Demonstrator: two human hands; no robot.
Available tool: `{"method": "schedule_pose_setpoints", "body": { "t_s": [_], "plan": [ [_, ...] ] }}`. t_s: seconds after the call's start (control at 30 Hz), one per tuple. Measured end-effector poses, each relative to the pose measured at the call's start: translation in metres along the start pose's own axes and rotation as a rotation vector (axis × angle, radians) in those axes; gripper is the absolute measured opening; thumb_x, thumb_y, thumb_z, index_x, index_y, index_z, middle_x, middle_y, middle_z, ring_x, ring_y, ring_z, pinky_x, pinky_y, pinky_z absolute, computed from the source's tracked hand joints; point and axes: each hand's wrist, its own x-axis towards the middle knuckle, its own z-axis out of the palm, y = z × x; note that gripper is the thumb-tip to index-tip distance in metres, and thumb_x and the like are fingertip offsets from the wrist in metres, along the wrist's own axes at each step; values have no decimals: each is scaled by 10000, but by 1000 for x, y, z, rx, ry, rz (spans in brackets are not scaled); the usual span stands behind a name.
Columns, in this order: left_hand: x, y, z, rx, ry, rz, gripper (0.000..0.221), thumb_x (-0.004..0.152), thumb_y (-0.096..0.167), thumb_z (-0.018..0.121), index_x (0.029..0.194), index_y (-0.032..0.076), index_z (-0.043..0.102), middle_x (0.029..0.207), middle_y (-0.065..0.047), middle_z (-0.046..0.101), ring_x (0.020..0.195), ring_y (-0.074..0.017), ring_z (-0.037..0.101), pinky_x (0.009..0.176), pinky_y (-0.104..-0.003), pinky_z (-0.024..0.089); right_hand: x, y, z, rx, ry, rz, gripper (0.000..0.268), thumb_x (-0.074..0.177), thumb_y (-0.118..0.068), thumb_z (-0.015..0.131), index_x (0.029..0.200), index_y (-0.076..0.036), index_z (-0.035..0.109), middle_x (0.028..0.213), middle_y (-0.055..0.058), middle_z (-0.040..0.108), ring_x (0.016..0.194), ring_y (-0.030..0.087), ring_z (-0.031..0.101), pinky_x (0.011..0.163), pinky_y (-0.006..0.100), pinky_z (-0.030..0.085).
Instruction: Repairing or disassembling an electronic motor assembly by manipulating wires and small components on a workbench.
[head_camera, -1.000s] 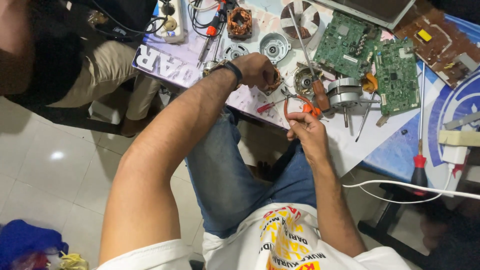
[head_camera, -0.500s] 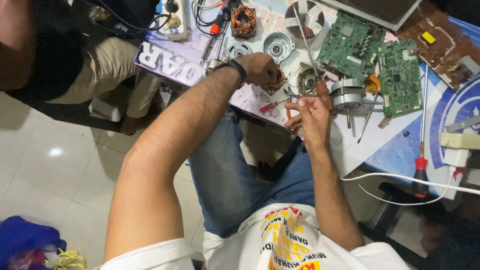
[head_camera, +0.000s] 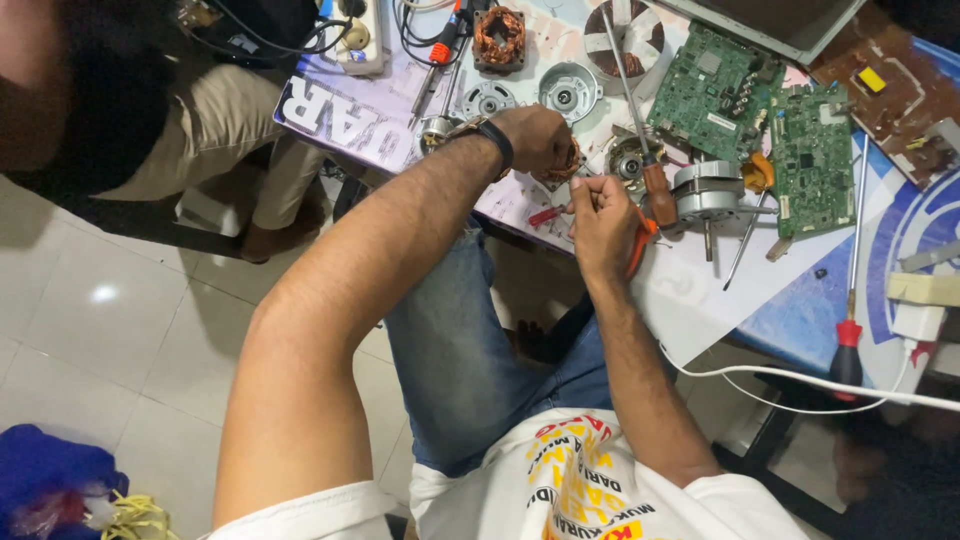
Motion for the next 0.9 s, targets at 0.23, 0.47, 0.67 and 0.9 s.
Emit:
{"method": "schedule_pose_setpoints", "body": {
  "t_s": [0.23,0.47,0.67,0.9],
  "plan": [
    [0,-1,4,26,26,-17,180,885,272,667,984,329,806,937,7,779,948,-243,746,782,-392,617,14,44,20,-75,19,46,132,965,-149,655,850,-112,709,589,41,683,400,136,589,392,254,444],
    [1,0,4,6,31,-21,174,881,300,672,989,332,803,921,25,778,941,-227,747,793,-394,616,14,47,28,-247,107,-21,155,962,-219,721,828,-146,698,606,50,679,580,266,669,587,384,507],
    [-1,0,6,15,35,-16,170,878,297,670,980,325,804,919,15,780,945,-227,750,786,-395,622,4,45,31,-343,103,-72,176,951,-286,759,849,-160,690,659,76,703,700,373,700,646,475,523],
    [-1,0,3,23,13,-33,174,876,277,671,968,314,813,923,7,786,946,-230,753,783,-391,623,7,62,42,-406,102,-113,206,937,-358,769,862,-192,674,679,47,715,753,352,723,678,484,545]
  ]
}}
